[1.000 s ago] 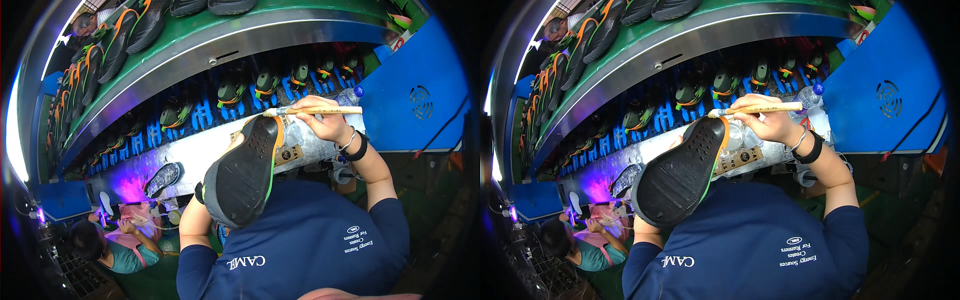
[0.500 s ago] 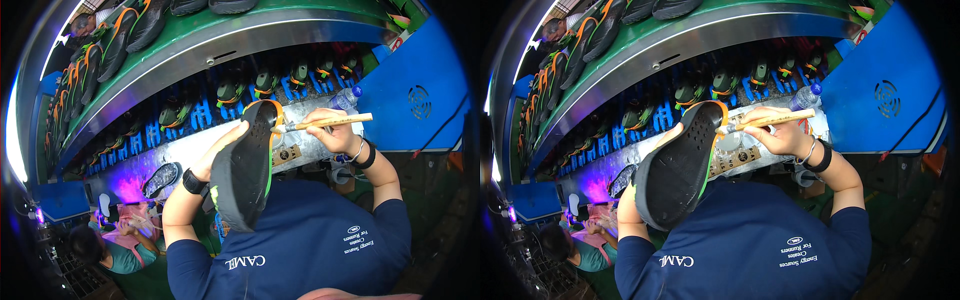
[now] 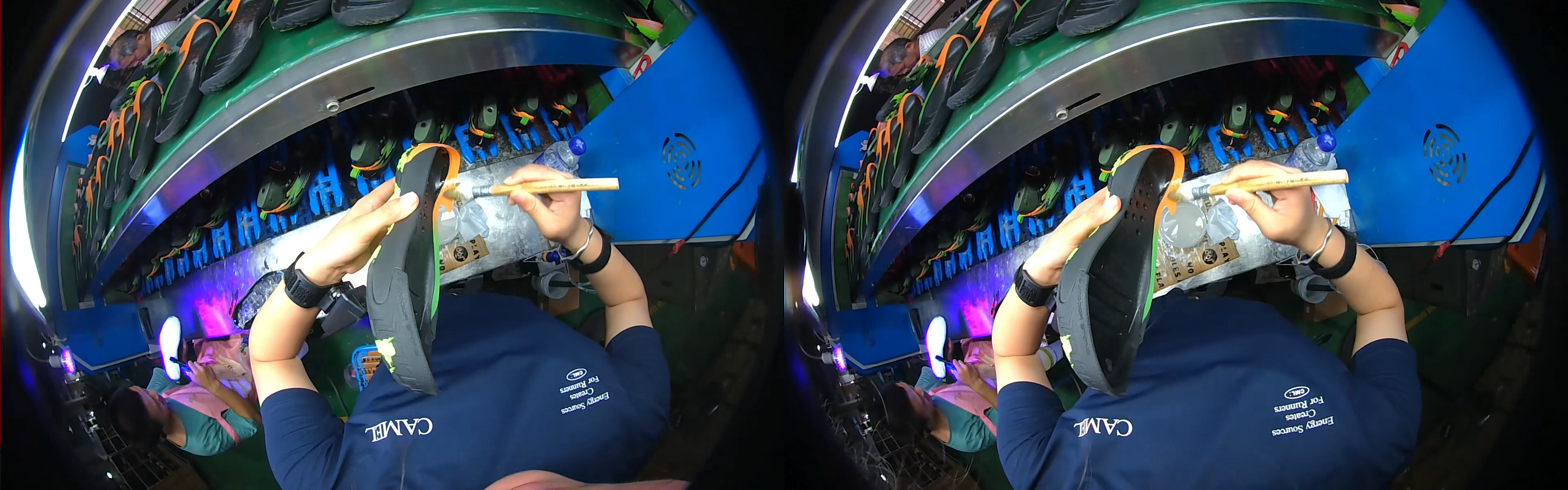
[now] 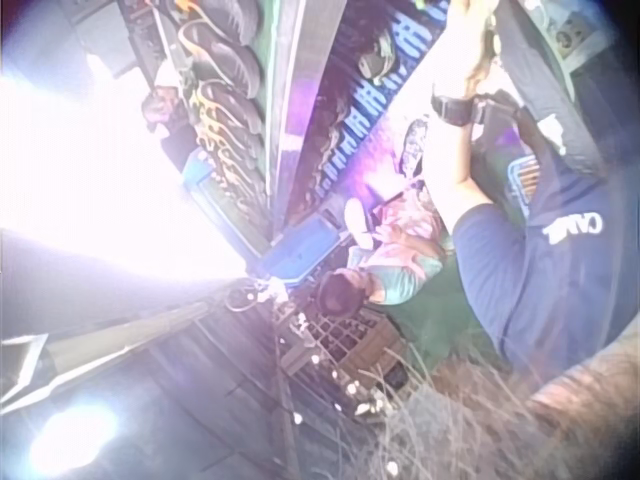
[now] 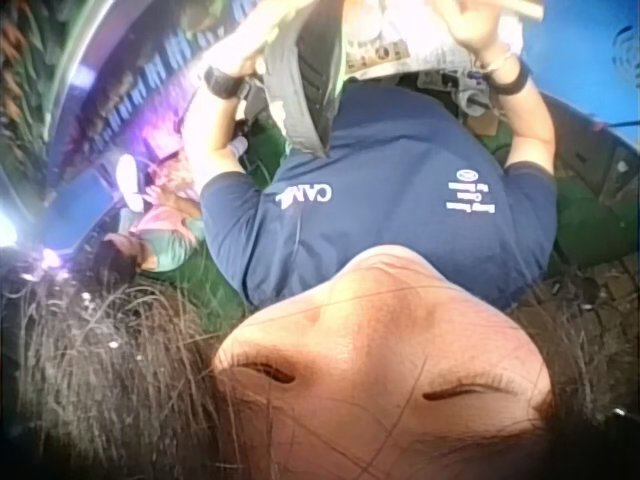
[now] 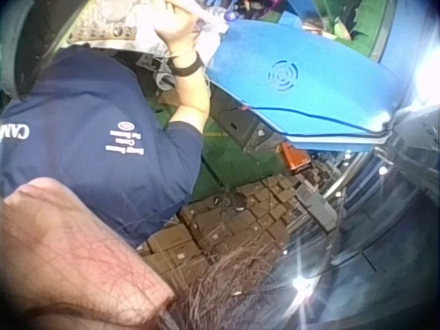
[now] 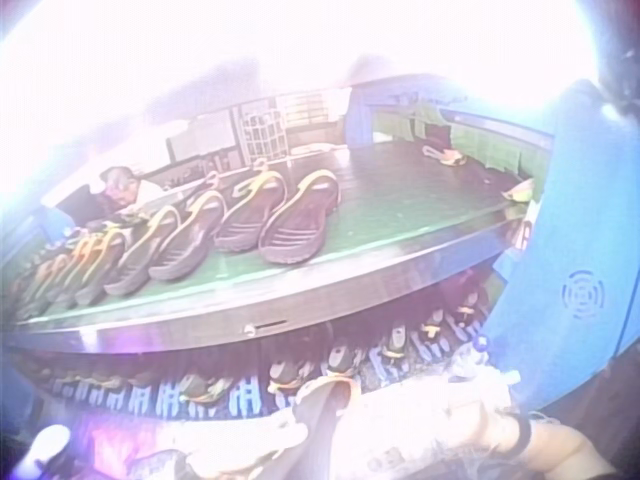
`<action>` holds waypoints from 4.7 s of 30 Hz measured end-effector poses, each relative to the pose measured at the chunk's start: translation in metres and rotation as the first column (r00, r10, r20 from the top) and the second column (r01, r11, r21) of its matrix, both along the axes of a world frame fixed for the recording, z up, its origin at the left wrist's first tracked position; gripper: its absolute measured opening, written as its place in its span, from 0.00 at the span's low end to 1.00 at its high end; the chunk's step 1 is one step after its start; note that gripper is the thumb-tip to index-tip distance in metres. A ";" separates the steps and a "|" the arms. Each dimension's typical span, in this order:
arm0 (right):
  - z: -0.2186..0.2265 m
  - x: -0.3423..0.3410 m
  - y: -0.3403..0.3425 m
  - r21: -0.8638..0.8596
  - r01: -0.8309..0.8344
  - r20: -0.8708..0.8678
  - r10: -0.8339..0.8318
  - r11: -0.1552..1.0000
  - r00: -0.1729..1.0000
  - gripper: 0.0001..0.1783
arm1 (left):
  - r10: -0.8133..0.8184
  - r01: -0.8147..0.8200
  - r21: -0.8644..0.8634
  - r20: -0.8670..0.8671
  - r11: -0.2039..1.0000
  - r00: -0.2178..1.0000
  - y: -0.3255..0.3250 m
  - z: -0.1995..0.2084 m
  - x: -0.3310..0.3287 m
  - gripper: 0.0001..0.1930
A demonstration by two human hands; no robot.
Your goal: Apply adhesive to the edges of shoe soles using a brush.
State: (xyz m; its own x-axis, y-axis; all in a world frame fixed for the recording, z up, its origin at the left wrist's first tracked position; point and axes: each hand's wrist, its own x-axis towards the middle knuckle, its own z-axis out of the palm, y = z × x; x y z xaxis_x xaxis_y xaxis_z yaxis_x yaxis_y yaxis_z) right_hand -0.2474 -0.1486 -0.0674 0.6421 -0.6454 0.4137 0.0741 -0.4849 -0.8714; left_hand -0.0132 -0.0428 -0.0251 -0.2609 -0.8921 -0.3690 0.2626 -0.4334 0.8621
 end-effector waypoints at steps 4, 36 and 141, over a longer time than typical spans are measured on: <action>0.002 -0.005 0.012 0.088 -0.044 0.085 0.036 0.995 0.996 0.07 | -0.011 0.012 -0.018 0.030 1.000 0.999 -0.003 0.000 0.002 0.33; 0.027 0.014 0.024 -0.044 0.026 0.037 -0.025 0.999 0.999 0.05 | -0.021 0.048 -0.107 0.239 0.993 0.971 -0.016 -0.014 0.014 0.41; -0.060 -0.202 0.041 0.549 0.550 0.368 -0.773 0.629 0.517 0.09 | 0.671 0.477 -0.529 0.716 0.701 -0.191 -0.233 0.133 -0.145 0.36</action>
